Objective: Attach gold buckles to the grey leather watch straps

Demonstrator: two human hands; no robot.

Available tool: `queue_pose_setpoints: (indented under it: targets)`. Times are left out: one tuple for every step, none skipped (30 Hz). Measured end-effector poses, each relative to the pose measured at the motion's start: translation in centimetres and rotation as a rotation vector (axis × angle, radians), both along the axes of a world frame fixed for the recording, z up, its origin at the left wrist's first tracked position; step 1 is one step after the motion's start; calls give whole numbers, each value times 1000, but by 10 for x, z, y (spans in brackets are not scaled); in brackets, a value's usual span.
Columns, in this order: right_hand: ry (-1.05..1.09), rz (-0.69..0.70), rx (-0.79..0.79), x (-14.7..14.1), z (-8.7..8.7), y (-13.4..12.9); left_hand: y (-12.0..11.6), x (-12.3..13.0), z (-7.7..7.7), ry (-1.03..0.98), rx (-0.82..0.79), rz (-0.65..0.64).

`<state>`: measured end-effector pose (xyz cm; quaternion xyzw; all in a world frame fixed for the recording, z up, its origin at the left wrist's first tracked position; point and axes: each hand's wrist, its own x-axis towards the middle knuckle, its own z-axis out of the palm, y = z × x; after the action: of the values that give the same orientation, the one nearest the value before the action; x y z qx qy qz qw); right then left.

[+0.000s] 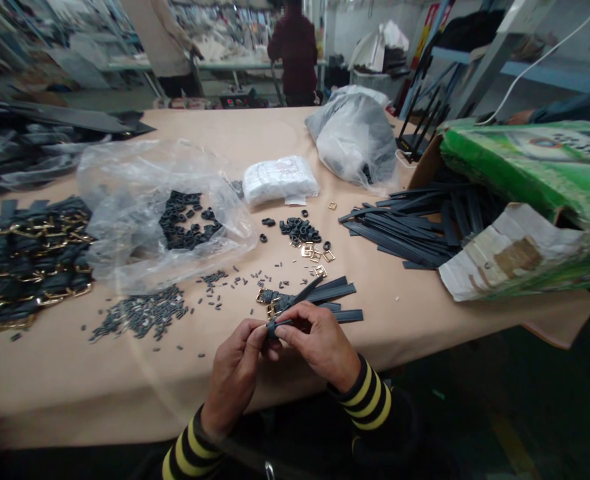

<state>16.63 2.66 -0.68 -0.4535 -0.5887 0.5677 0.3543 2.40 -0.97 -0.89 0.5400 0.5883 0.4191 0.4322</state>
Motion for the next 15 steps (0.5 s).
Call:
queue_pose_setpoints:
  targets:
    - [13, 23, -27, -1, 2, -1, -1, 1, 0, 37, 17, 15]
    - [27, 37, -56, -3, 4, -2, -1, 1, 0, 73, 32, 29]
    - [35, 37, -76, -3, 6, -2, -2, 1, 0, 102, 40, 32]
    - [30, 25, -77, -4, 8, -2, -2, 1, 0, 122, 42, 24]
    - [8, 7, -60, -4, 9, -2, -2, 1, 1, 134, 41, 5]
    - [-26, -4, -31, -3, 10, -1, -1, 0, 2, 135, 36, -25]
    - [-59, 1, 0, -2, 11, -1, -1, -1, 3, 124, 29, -63]
    - [-86, 26, 26, 0, 12, 0, 0, -3, 4, 99, 18, -107]
    - [-109, 63, 48, 2, 14, 0, 2, -5, 5, 61, -2, -151]
    - [-126, 107, 66, 3, 15, 1, 3, -7, 5, 13, -31, -187]
    - [-142, 152, 86, 5, 17, 1, 4, -9, 5, -38, -68, -212]
    - [-164, 195, 107, 7, 20, 1, 5, -11, 5, -85, -106, -220]
    - [-199, 223, 141, 8, 23, 1, 7, -13, 4, -120, -140, -210]
    - [-245, 221, 193, 10, 26, 2, 8, -16, 3, -142, -164, -186]
    - [-301, 186, 263, 13, 30, 3, 8, -18, 2, -154, -176, -157]
